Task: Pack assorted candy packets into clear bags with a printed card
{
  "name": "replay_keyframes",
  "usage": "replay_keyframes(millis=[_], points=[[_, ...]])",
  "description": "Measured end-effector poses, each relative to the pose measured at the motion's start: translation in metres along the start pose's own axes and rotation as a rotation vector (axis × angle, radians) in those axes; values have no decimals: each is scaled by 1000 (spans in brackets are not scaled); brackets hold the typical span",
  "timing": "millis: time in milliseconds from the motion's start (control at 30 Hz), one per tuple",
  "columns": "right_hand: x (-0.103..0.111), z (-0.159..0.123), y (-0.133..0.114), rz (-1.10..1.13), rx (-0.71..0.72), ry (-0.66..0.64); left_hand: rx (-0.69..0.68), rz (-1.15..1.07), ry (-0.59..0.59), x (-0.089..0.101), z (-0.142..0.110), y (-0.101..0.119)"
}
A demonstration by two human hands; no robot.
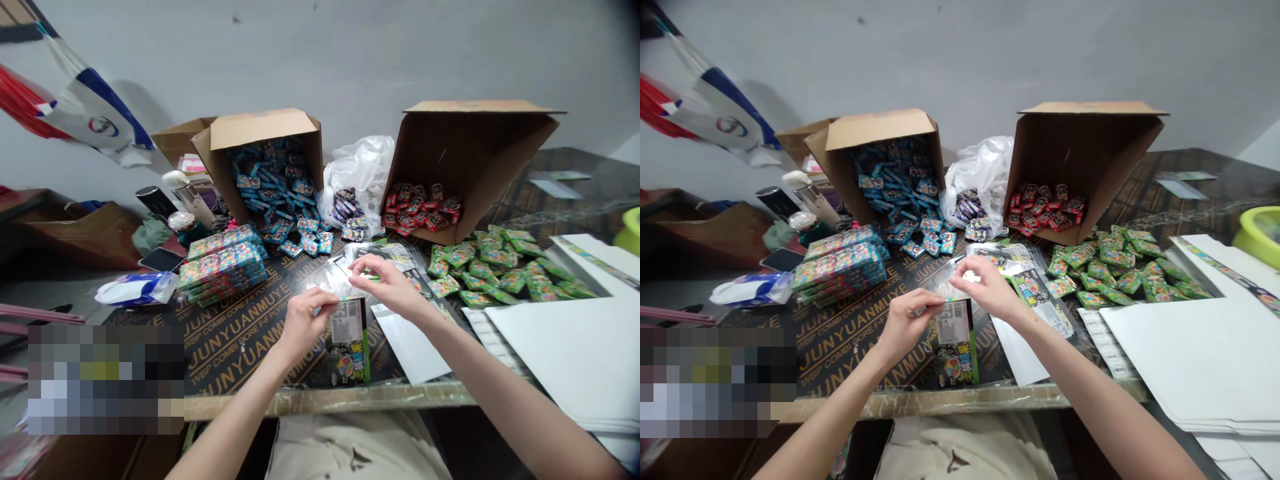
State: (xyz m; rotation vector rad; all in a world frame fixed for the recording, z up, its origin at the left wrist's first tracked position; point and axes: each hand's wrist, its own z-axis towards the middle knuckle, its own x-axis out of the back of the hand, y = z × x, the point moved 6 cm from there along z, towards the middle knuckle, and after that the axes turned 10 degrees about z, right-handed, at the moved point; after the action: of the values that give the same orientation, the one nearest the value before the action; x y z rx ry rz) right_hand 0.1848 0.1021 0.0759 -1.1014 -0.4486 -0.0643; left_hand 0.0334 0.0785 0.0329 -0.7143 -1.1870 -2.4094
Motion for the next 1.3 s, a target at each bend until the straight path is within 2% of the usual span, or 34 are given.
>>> replay_keyframes(millis=[100,167,233,300,467,533,633,733,833,933,1000,1100,1200,1300], points=[[-18,5,6,64,-150,-258,121,-109,5,-1,2,-6],[-26,7,11,81,-202,-332,246,-213,-1,-4,1,-14],[-31,10,14,80,-215,-341,322,-300,-3,-7,-1,-20],[-33,12,17,94,-218,-339,332,-320,14,-7,-2,-21],[-38,14,24,117,-211,-350,326,-156,75,-7,-6,-16],[-41,13,29,76,-207,-330,328,-79,107,-8,-6,-12],[-37,13,35,12,-201,-211,294,3,131,-11,-5,-6],[-14,13,42,-91,-125,-36,190,113,95,-7,-5,-6],[18,4,67,-438,-129,33,163,326,54,9,-11,-25],[36,-17,111,-638,-265,-53,224,662,-44,25,-21,-53],[39,-32,136,-638,-313,-87,154,848,-158,20,-25,-62],[33,-46,158,-639,-336,-98,-78,809,-464,-16,-30,-61],[27,-48,165,-625,-323,-97,-163,642,-770,-57,-35,-59],[22,-47,162,-595,-279,-99,-158,609,-862,-76,-30,-60]])
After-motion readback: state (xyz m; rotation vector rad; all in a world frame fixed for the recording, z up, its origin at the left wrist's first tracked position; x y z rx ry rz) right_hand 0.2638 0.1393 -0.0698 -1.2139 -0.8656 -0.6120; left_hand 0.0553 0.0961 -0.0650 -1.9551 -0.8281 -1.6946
